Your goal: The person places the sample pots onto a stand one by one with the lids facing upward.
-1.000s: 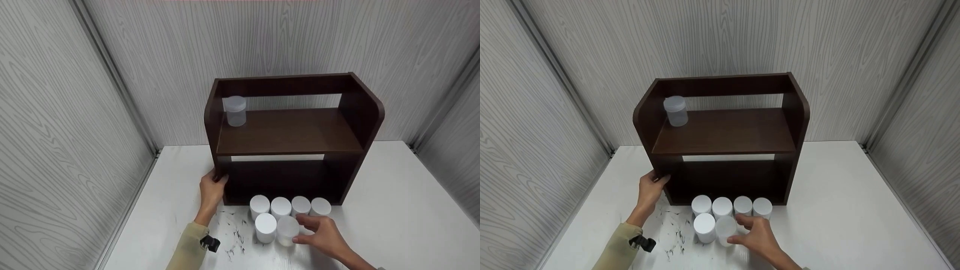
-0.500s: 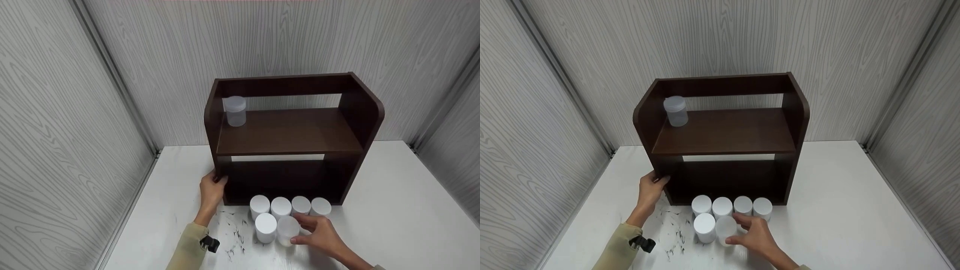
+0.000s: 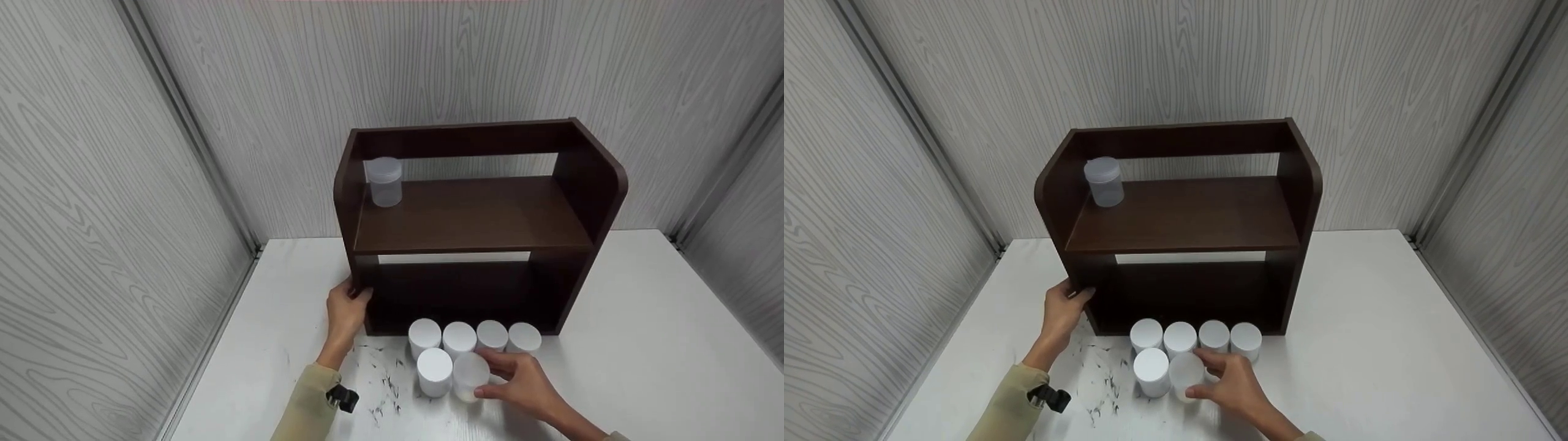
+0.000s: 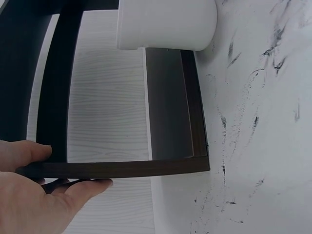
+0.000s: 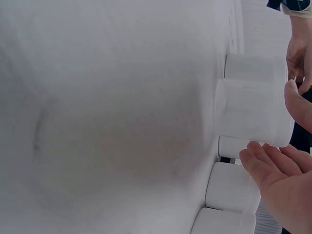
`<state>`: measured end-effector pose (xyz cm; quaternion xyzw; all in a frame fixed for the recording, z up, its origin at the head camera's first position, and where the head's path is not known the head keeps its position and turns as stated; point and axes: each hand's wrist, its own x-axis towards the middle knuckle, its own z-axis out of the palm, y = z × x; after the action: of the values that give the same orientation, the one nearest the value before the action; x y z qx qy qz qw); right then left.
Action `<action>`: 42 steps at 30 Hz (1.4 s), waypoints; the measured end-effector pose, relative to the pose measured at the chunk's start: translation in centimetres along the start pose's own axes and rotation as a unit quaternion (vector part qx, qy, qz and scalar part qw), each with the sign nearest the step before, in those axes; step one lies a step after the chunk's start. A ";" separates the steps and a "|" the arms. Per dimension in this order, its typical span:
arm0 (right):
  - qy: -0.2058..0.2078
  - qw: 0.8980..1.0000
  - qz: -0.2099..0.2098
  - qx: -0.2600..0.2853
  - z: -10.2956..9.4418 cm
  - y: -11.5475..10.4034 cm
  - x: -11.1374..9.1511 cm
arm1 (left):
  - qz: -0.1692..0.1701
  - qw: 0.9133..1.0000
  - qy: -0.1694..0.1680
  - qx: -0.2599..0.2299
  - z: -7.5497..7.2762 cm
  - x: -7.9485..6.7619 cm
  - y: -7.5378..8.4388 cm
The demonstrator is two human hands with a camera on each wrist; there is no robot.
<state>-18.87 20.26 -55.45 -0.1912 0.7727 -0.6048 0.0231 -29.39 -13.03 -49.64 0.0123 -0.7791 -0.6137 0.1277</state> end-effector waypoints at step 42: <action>-0.032 0.998 0.002 0.048 -0.6 0.7 -0.3 | 0.000 1.000 -0.006 0.009 -0.1 0.1 -0.2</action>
<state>-18.91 21.05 -56.03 -0.2071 0.7422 -0.6348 0.0583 -29.52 -13.22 -49.75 0.0094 -0.7856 -0.6064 0.1230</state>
